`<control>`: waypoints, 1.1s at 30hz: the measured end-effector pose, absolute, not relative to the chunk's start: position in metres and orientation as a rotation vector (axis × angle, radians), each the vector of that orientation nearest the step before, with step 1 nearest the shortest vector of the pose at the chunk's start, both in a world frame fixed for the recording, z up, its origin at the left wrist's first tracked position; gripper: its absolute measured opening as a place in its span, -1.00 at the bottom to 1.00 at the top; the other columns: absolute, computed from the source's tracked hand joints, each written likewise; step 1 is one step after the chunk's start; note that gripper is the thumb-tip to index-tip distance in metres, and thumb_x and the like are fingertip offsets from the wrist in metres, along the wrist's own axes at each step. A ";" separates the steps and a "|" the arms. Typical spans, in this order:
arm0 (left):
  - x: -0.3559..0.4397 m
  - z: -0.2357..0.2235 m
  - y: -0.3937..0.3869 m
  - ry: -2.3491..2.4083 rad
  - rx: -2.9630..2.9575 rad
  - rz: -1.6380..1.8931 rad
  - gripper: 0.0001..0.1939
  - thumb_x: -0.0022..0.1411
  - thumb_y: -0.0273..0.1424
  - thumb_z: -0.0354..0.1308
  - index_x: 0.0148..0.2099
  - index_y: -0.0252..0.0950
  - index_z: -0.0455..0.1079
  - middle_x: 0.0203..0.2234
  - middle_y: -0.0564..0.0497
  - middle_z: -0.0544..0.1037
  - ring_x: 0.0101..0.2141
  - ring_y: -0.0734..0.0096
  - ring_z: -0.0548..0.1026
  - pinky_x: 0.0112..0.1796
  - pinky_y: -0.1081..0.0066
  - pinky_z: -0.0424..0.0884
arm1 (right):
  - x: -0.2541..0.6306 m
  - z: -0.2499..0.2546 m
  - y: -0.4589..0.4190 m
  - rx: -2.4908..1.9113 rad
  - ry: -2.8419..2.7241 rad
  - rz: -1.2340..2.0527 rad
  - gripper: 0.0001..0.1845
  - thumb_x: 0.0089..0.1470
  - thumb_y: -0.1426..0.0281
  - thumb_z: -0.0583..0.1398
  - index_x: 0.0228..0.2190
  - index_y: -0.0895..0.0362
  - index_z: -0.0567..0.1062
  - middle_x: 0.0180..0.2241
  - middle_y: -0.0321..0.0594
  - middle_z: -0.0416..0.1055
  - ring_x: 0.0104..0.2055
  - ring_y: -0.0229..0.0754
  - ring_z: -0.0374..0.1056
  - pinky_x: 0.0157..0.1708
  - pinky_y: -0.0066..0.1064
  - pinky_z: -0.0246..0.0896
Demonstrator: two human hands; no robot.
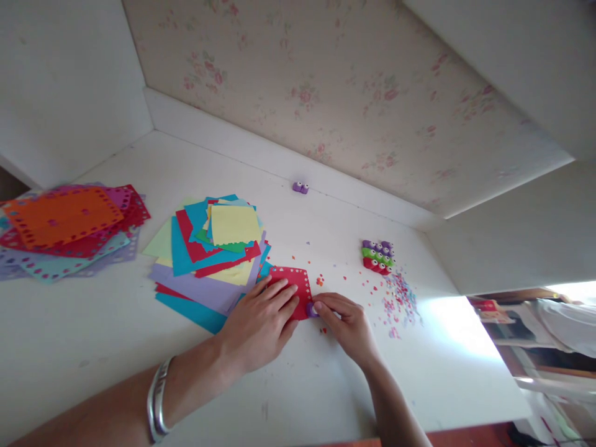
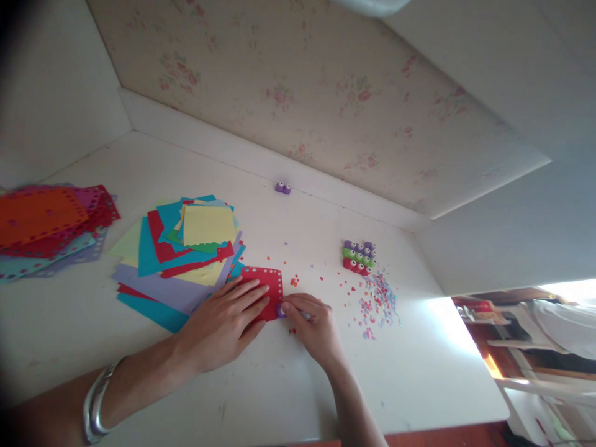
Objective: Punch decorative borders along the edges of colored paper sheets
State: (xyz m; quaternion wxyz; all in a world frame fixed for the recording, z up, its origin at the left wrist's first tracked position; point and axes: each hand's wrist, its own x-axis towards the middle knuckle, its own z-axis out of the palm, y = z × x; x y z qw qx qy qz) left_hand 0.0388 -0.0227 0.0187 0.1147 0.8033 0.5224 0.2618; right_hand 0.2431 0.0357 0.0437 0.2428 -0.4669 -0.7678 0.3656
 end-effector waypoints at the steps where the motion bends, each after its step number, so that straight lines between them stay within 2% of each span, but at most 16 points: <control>1: 0.039 0.019 -0.023 1.531 2.356 0.768 -0.62 0.37 -0.30 -0.03 0.14 -0.31 0.37 0.09 -0.10 0.46 0.15 0.16 0.30 0.21 0.09 0.06 | 0.243 0.045 0.036 -1.276 -2.097 1.016 -0.79 0.17 0.27 0.18 -0.34 0.02 0.62 -0.26 -0.21 0.56 -0.20 -0.09 0.47 -0.15 -0.26 0.38; 7: 0.038 0.017 -0.024 1.523 2.358 0.776 -0.62 0.38 -0.30 -0.04 0.15 -0.30 0.36 0.09 -0.09 0.46 0.16 0.16 0.29 0.21 0.09 0.05 | 0.242 0.044 0.036 -1.286 -2.089 1.039 -0.76 0.18 0.25 0.17 -0.37 0.03 0.64 -0.26 -0.19 0.56 -0.20 -0.09 0.46 -0.17 -0.26 0.38; 13: 0.041 0.014 -0.024 1.554 2.343 0.794 -0.64 0.37 -0.29 -0.02 0.11 -0.28 0.40 0.08 -0.06 0.47 0.15 0.18 0.29 0.22 0.10 0.04 | 0.245 0.040 0.039 -1.323 -2.107 1.092 -0.76 0.18 0.22 0.17 -0.25 0.00 0.64 -0.12 -0.16 0.49 -0.08 -0.10 0.42 -0.07 -0.26 0.34; 18: 0.041 0.014 -0.024 1.555 2.348 0.798 -0.66 0.36 -0.30 0.00 0.09 -0.27 0.41 0.05 -0.05 0.49 0.14 0.20 0.30 0.22 0.12 0.04 | 0.243 0.039 0.040 -1.343 -2.133 1.102 -0.77 0.17 0.25 0.18 -0.21 -0.03 0.63 -0.09 -0.17 0.47 -0.06 -0.10 0.41 -0.03 -0.23 0.30; 26: 0.039 0.024 -0.026 1.560 2.401 0.778 -0.69 0.35 -0.32 0.00 0.05 -0.27 0.43 0.05 -0.09 0.47 0.14 0.15 0.29 0.23 0.05 0.00 | 0.239 0.036 0.037 -1.316 -2.186 0.995 -0.79 0.18 0.34 0.17 -0.26 -0.02 0.63 -0.13 -0.19 0.46 -0.12 -0.15 0.42 -0.12 -0.31 0.33; 30: 0.040 0.023 -0.027 1.502 2.447 0.758 -0.69 0.35 -0.33 0.00 0.07 -0.24 0.42 0.06 -0.07 0.47 0.12 0.18 0.33 0.20 0.09 0.09 | 0.239 0.037 0.037 -1.290 -2.229 0.937 -0.78 0.19 0.34 0.16 -0.33 -0.02 0.65 -0.14 -0.20 0.42 -0.17 -0.18 0.42 -0.19 -0.35 0.34; 33: 0.040 0.021 -0.027 1.490 2.453 0.731 -0.68 0.34 -0.35 0.01 0.08 -0.23 0.42 0.07 -0.06 0.47 0.12 0.18 0.34 0.19 0.09 0.13 | 0.240 0.037 0.038 -1.275 -2.245 0.904 -0.79 0.18 0.32 0.18 -0.27 -0.05 0.64 -0.15 -0.21 0.42 -0.18 -0.18 0.43 -0.18 -0.34 0.35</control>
